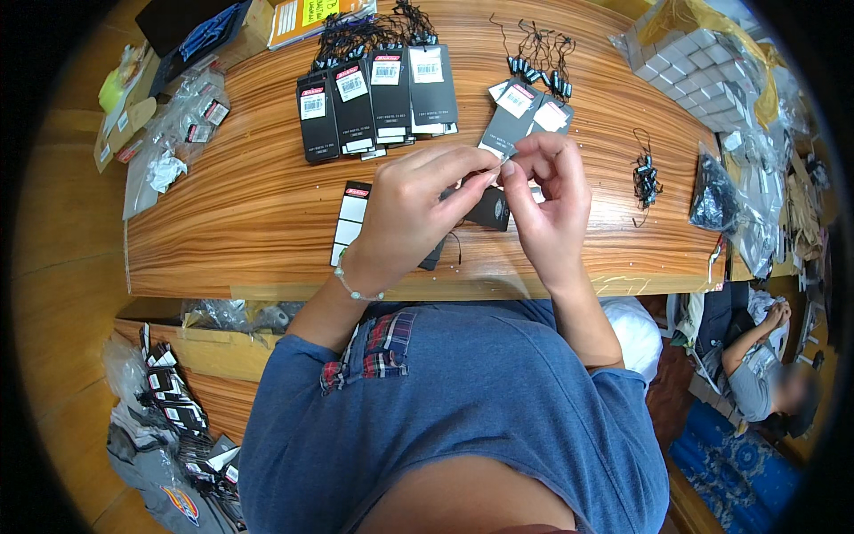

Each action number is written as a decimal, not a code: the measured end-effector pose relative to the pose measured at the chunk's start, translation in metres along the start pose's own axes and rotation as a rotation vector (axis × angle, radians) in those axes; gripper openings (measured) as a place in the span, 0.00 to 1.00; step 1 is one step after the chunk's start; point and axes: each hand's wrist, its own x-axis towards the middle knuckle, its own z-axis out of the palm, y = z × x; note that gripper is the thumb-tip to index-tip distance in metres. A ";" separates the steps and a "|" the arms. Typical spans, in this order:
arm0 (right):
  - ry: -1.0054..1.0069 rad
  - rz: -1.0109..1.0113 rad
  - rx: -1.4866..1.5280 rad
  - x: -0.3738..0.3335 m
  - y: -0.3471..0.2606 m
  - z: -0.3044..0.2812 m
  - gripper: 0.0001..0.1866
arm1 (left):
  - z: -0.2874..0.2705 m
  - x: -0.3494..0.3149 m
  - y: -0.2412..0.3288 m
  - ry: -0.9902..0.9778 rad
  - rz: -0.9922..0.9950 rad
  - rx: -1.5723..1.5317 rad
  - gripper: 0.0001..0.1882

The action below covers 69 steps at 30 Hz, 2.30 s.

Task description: The person repeatedly picks up small black rectangular boxes and thin black cords from a wooden table, attaches the cords to the boxes, and places the assembled units back on the table. The person handles the items one at a time, organizing them into small stacks.

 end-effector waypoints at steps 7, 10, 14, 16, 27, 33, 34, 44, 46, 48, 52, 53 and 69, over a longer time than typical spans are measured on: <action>-0.038 0.143 0.192 0.004 -0.003 0.002 0.11 | -0.013 0.010 -0.001 -0.082 0.191 0.193 0.07; -0.063 -0.044 -0.098 0.005 -0.002 0.002 0.11 | -0.016 0.013 -0.004 -0.075 0.212 0.209 0.06; -0.113 0.358 0.523 0.010 -0.009 0.002 0.09 | -0.018 0.012 -0.007 -0.018 0.302 0.355 0.06; -0.139 0.489 0.687 0.015 -0.008 -0.003 0.08 | -0.019 0.013 -0.008 0.013 0.396 0.456 0.06; 0.071 0.182 0.917 0.031 0.013 -0.023 0.05 | -0.018 0.014 -0.022 0.029 0.373 0.251 0.08; -0.151 0.159 1.320 0.037 0.015 -0.017 0.06 | 0.001 0.002 -0.022 0.152 -0.088 -0.272 0.08; -0.176 0.202 1.394 0.037 0.017 -0.017 0.06 | 0.000 0.004 -0.023 0.105 0.011 -0.195 0.07; -0.049 0.195 1.340 0.033 0.018 -0.013 0.06 | -0.008 0.007 -0.020 0.149 0.257 0.223 0.09; -0.066 0.196 1.311 0.032 0.013 -0.012 0.06 | -0.009 0.006 -0.013 0.154 0.219 0.304 0.10; -0.121 0.195 1.248 0.031 0.008 -0.010 0.05 | -0.010 0.006 -0.014 0.110 0.222 0.398 0.11; -0.331 0.248 0.958 0.030 -0.002 -0.016 0.05 | -0.007 0.011 -0.022 0.116 0.217 0.298 0.11; -0.392 0.276 0.866 0.030 -0.006 -0.021 0.05 | -0.007 0.009 -0.024 0.052 0.149 0.191 0.11; -0.558 0.197 1.201 0.035 0.044 -0.015 0.08 | -0.025 0.007 -0.016 -0.472 -0.179 -0.453 0.10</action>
